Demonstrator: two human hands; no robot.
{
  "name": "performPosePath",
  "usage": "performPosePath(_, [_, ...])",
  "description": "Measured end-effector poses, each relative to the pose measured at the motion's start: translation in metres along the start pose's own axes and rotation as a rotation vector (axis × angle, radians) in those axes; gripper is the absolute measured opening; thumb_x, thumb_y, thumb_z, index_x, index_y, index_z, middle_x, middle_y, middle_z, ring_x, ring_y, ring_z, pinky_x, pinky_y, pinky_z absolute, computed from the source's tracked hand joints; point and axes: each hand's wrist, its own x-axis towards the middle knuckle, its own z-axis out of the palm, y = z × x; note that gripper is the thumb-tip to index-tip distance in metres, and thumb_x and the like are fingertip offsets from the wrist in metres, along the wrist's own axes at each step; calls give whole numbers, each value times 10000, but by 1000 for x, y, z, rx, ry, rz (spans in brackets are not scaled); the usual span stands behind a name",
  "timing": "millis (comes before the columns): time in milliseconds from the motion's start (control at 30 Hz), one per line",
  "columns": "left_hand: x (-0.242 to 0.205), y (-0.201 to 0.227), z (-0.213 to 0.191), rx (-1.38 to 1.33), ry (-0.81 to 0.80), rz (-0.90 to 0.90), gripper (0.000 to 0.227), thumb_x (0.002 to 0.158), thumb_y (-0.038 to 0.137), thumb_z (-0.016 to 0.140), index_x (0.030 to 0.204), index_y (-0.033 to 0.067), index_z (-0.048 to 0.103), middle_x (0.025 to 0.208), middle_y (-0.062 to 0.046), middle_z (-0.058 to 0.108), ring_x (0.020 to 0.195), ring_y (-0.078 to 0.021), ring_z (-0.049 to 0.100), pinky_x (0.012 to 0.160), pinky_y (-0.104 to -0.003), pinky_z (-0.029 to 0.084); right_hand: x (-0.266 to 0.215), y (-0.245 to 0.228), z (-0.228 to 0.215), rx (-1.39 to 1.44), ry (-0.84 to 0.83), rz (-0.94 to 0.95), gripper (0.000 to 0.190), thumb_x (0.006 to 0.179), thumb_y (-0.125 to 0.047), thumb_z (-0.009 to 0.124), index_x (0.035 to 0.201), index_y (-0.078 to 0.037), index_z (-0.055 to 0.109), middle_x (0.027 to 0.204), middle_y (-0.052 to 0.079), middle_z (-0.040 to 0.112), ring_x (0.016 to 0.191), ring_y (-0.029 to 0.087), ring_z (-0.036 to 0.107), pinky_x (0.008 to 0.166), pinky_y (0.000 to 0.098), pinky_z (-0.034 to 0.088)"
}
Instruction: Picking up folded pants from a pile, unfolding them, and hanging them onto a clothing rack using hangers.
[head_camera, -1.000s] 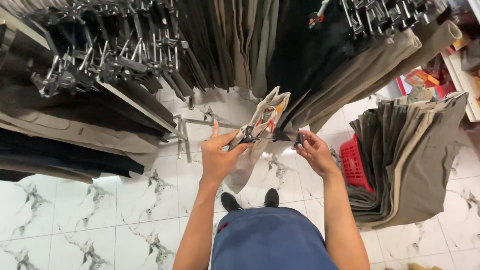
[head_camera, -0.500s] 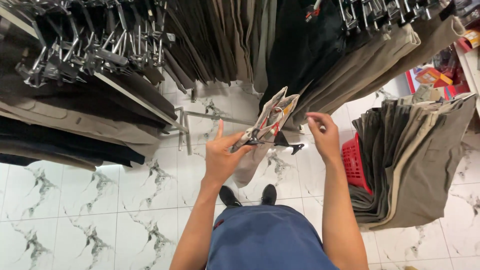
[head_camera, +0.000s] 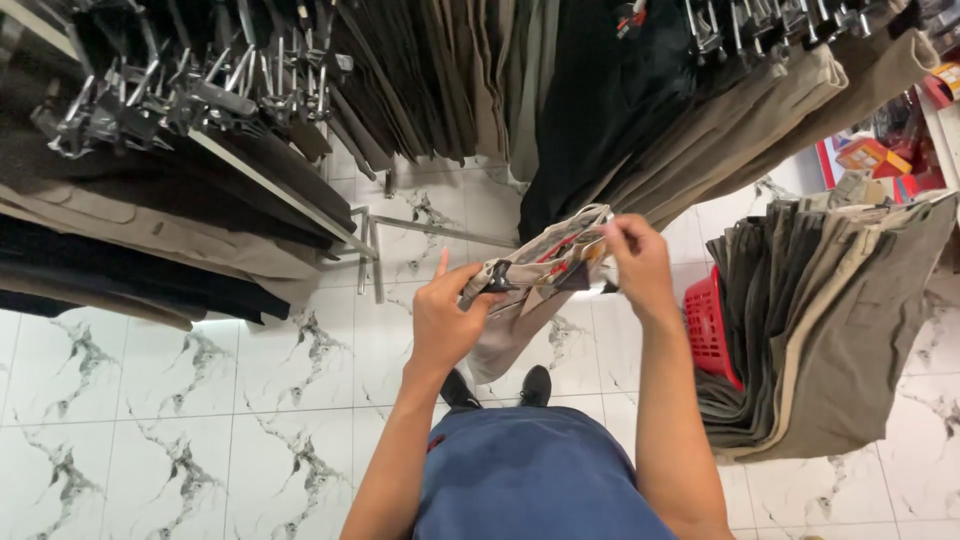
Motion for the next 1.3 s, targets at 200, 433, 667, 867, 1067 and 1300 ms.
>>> performPosePath(200, [1,10,-8,-16,-92,-118,395,700,213,938,1016,42,773,824,-122,784,783,-331,764,1125,-477,445,10,-7,1,273,36,-82,138,1104,-125,546,1021,-63,636,826,22,607,668,81,571,617,215,485])
performPosePath(433, [-4,15,-19,-9,-64,-118,394,684,209,944,977,9,773,805,-156,775,748,-354,756,1146,-486,395,20,-11,24,-36,-25,29,123,1042,-147,679,983,-65,749,706,60,692,583,124,644,527,258,501])
performPosePath(667, [-14,10,-14,-3,-58,-90,415,671,206,949,974,-11,765,808,-181,771,776,-392,747,1154,-496,380,24,-17,56,-199,-141,122,138,961,-238,763,966,-105,799,720,83,722,621,161,626,589,307,495])
performPosePath(867, [-12,8,-23,-9,-21,-102,423,682,210,944,987,-19,763,805,-180,768,738,-383,744,1142,-500,394,25,-20,65,-89,-65,68,90,981,-217,752,981,-141,800,673,14,675,589,94,572,573,255,494])
performPosePath(1067, [-13,4,-23,-48,-40,-132,362,710,216,927,971,14,777,786,-151,772,738,-350,755,1145,-480,393,30,-26,68,-216,-191,136,131,915,-208,801,975,-92,809,825,152,750,704,257,682,645,405,547])
performPosePath(1300, [-12,-4,-24,-55,28,-184,340,745,226,916,962,3,781,776,-152,776,772,-365,741,1143,-493,388,23,28,39,-175,-75,120,239,1043,-276,664,1230,-143,731,964,144,728,842,272,681,781,385,534])
